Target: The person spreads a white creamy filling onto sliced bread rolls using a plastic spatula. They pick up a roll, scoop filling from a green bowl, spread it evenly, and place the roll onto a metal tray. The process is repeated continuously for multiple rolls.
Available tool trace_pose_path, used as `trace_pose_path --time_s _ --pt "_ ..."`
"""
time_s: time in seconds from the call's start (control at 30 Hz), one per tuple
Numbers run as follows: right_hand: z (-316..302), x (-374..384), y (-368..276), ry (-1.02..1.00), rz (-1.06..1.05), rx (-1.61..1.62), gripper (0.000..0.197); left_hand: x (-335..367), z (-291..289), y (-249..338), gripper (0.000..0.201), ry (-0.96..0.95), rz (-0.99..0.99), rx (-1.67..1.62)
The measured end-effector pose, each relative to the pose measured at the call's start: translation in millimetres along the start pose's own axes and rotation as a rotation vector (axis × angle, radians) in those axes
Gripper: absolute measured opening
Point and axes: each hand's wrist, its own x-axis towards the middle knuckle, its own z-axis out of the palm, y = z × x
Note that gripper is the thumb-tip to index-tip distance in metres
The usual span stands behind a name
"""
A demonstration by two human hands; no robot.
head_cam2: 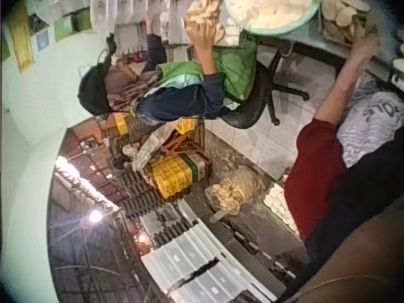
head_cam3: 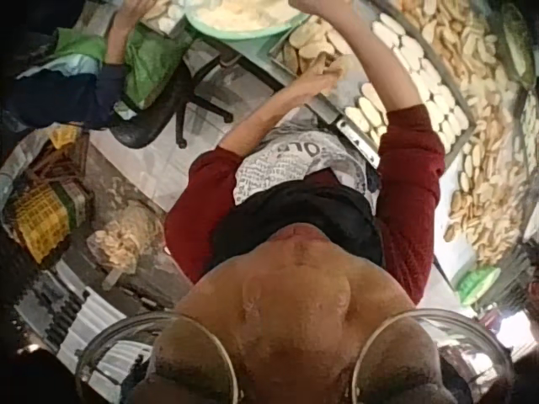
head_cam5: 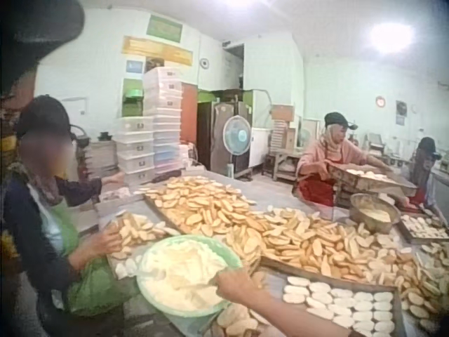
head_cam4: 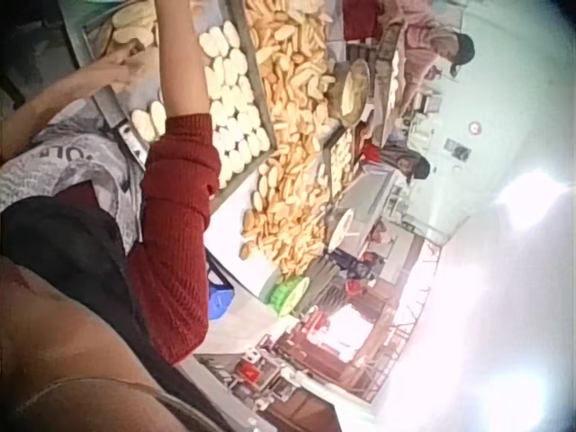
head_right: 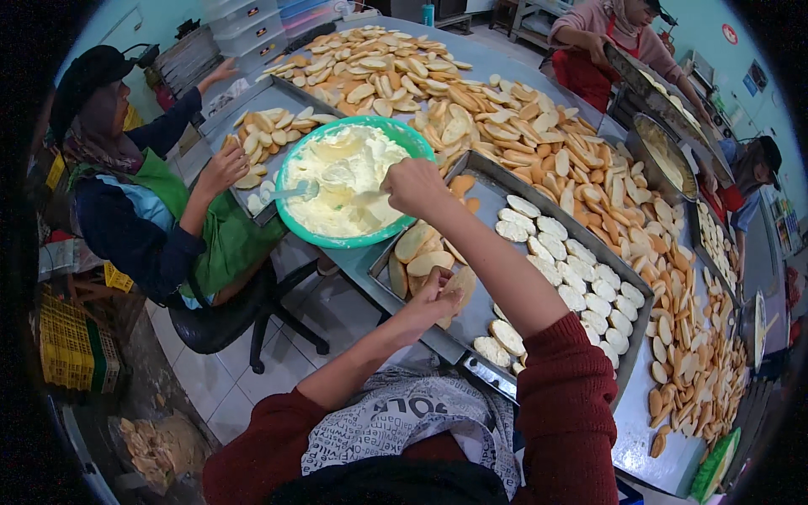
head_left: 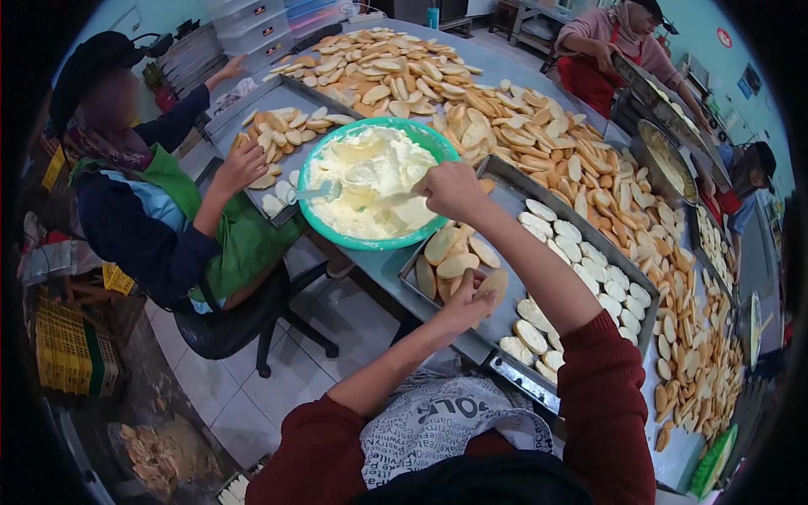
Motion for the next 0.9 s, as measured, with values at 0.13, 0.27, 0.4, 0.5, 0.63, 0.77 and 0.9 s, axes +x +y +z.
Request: trace_pose_path --time_s 0.13,0.27,0.4,0.5,0.63,0.77,0.9 --pt "3.3 2.3 -6.6 -0.182 -0.002 0.145 0.02 -15.3 3.0 19.0 0.028 -0.068 -0.143 -0.215" --pt "-19.9 -0.3 -9.6 -0.397 0.163 0.375 0.021 -9.4 -9.3 14.1 0.03 -0.108 -0.163 -0.39" --pt "-14.4 -4.9 12.2 -0.421 0.261 0.631 0.021 -11.7 -9.8 15.3 0.032 -0.065 -0.134 -0.539" --pt "-22.4 -10.7 15.4 -0.466 0.421 0.769 0.022 -15.8 -15.3 23.3 0.03 -0.107 -0.155 -0.59" --pt "-27.8 -23.6 21.6 -0.482 0.546 0.94 0.025 -19.6 -15.9 29.2 0.029 -0.033 -0.087 -0.4" --pt "-38.8 -32.0 22.7 -0.38 0.626 1.018 0.024 -22.2 -19.0 36.3 0.035 0.004 -0.011 -0.439" --pt "-43.8 -44.7 30.8 -0.291 0.654 1.078 0.024 -20.4 -28.0 32.4 0.042 -0.047 0.058 -0.572"
